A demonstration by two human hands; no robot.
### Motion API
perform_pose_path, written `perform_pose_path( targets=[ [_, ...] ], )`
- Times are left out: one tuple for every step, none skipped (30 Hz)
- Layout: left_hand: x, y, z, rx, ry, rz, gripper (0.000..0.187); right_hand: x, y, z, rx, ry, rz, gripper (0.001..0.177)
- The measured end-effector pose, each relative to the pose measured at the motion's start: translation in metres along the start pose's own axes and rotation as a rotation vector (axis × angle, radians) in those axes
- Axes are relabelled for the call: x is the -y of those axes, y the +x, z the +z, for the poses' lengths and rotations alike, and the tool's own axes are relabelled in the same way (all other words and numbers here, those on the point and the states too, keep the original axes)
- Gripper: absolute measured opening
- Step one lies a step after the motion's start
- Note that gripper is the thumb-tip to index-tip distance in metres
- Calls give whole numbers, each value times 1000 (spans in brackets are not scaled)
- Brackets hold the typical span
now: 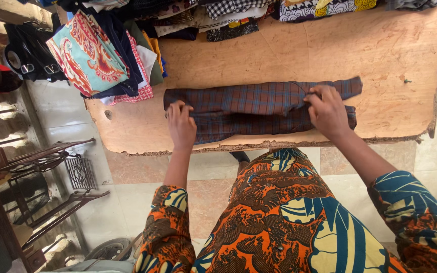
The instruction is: The person picks up various folded clothing items from a table and places them into an open suitcase.
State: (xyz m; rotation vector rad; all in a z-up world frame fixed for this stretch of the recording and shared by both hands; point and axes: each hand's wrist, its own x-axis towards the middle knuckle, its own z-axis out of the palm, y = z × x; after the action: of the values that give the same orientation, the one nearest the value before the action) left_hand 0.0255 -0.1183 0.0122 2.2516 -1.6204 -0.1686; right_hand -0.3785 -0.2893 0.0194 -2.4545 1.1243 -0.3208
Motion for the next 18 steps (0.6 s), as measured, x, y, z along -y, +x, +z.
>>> perform_pose_path(
  targets=[
    [2, -14, 6, -7, 13, 20, 26, 4, -10, 2, -14, -13, -31, 20],
    [5, -27, 12, 22, 6, 10, 24, 9, -21, 5, -7, -29, -35, 22],
    [8, -39, 18, 52, 0, 1, 23, 13, -31, 8, 1, -45, -40, 23],
    [12, -46, 24, 81, -5, -9, 21, 15, -38, 12, 9, -60, -45, 25],
    [15, -52, 29, 105, 6, -10, 27, 16, -43, 17, 32, -56, -24, 27],
    [15, -58, 35, 128, 16, -10, 34, 16, -49, 22, 56, -52, -2, 30],
    [14, -65, 38, 154, 30, -14, 40, 18, -55, 27, 83, -44, 18, 33],
    [12, -70, 40, 161, 29, -36, 38, 21, -60, 31, 87, -42, 48, 30],
    [11, -69, 42, 160, 34, -56, 36, 23, -59, 36, 84, -37, 72, 29],
    [10, -67, 43, 158, 40, -76, 34, 26, -57, 38, 81, -32, 96, 29],
    [8, -66, 43, 105, 16, -131, 27, 31, -54, 42, 65, -26, 165, 31],
    [4, -66, 43, 52, -8, -185, 22, 38, -49, 45, 50, -19, 233, 33],
    [1, -65, 44, 0, -35, -239, 19, 46, -44, 46, 37, -15, 302, 36],
    [1, -62, 44, 8, -56, -335, 20, 53, -35, 49, 13, -7, 286, 43],
    [0, -59, 45, 20, -79, -431, 22, 61, -26, 51, -10, 0, 274, 52],
    [0, -58, 45, 32, -102, -526, 24, 71, -16, 55, -33, 6, 261, 62],
    [1, -57, 44, 19, -101, -578, 29, 81, -8, 58, -8, 6, 204, 65],
    [2, -57, 43, 7, -100, -629, 35, 90, 0, 61, 17, 5, 147, 68]
  ],
)
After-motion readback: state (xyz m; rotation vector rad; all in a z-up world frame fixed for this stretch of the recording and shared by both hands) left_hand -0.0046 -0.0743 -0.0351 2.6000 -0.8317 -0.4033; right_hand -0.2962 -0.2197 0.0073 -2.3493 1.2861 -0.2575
